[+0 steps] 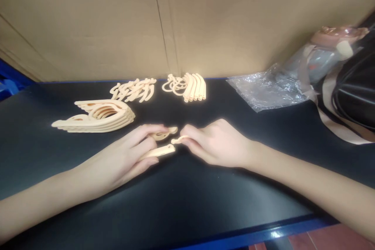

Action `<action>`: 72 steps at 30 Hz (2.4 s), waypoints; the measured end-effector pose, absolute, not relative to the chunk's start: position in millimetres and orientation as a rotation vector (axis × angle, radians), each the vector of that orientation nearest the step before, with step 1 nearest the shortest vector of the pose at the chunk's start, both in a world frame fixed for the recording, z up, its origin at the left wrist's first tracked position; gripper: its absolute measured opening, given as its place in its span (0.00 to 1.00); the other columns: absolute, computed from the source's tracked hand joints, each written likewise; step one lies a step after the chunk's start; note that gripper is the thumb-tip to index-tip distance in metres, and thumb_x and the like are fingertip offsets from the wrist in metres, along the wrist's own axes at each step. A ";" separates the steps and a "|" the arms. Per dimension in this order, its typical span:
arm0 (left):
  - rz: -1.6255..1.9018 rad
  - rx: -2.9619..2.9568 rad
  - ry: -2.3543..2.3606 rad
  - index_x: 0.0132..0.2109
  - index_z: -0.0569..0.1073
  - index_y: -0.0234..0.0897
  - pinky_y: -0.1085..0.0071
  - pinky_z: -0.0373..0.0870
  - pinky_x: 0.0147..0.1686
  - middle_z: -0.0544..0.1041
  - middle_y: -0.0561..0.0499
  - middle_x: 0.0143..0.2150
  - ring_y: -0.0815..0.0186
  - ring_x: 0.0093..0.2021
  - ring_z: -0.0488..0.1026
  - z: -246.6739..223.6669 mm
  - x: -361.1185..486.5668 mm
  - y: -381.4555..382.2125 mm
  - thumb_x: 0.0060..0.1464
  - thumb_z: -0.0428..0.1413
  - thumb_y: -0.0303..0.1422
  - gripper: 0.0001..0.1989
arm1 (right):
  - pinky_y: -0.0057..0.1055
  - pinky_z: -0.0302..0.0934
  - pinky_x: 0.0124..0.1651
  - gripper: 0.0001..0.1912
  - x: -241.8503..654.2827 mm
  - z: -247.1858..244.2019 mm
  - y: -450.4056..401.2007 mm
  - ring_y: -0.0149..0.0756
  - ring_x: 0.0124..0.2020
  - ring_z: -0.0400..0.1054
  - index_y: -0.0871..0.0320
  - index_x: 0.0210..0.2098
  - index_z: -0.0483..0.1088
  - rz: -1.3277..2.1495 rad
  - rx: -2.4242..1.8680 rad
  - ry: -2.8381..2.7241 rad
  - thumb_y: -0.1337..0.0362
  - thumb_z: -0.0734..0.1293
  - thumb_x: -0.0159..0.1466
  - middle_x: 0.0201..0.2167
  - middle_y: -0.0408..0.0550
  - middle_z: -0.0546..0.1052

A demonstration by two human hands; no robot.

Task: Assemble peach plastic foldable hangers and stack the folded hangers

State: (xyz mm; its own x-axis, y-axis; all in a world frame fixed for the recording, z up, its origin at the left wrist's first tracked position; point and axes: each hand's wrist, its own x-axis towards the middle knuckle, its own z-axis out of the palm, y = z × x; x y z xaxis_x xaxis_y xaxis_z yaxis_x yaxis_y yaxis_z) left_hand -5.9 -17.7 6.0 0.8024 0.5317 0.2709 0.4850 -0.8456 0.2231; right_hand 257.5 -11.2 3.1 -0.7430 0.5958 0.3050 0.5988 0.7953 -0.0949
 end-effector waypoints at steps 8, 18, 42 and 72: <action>0.477 2.881 0.803 0.47 0.69 0.32 0.62 0.66 0.60 0.65 0.39 0.60 0.59 0.61 0.64 5.5 -5.4 -17.0 0.68 0.45 0.32 0.10 | 0.29 0.47 0.24 0.19 258.1 0.9 -11.5 0.29 0.17 0.60 0.60 0.40 0.70 -0.085 -0.805 -2.673 0.61 0.51 0.74 0.20 0.42 0.71; 0.528 2.857 0.824 0.50 0.69 0.33 0.62 0.65 0.61 0.63 0.40 0.64 0.59 0.63 0.63 3.2 -5.0 -21.0 0.68 0.45 0.30 0.10 | 0.29 0.49 0.24 0.15 257.2 2.0 -11.1 0.30 0.17 0.56 0.60 0.38 0.68 -0.165 -0.614 -2.648 0.62 0.54 0.73 0.26 0.43 0.76; 0.421 2.873 0.856 0.55 0.68 0.32 0.62 0.70 0.52 0.66 0.41 0.58 0.58 0.53 0.68 5.0 -5.9 -17.9 0.68 0.44 0.33 0.14 | 0.29 0.51 0.26 0.17 259.2 2.3 -11.5 0.29 0.20 0.57 0.61 0.41 0.73 -0.593 -0.516 -2.576 0.58 0.56 0.73 0.21 0.39 0.71; 0.436 2.826 0.855 0.49 0.70 0.35 0.59 0.66 0.60 0.63 0.41 0.63 0.56 0.61 0.64 1.3 -8.0 -12.1 0.68 0.46 0.34 0.11 | 0.28 0.52 0.29 0.25 254.9 2.1 -8.9 0.27 0.20 0.58 0.60 0.31 0.70 0.112 -0.800 -2.641 0.58 0.49 0.75 0.24 0.42 0.74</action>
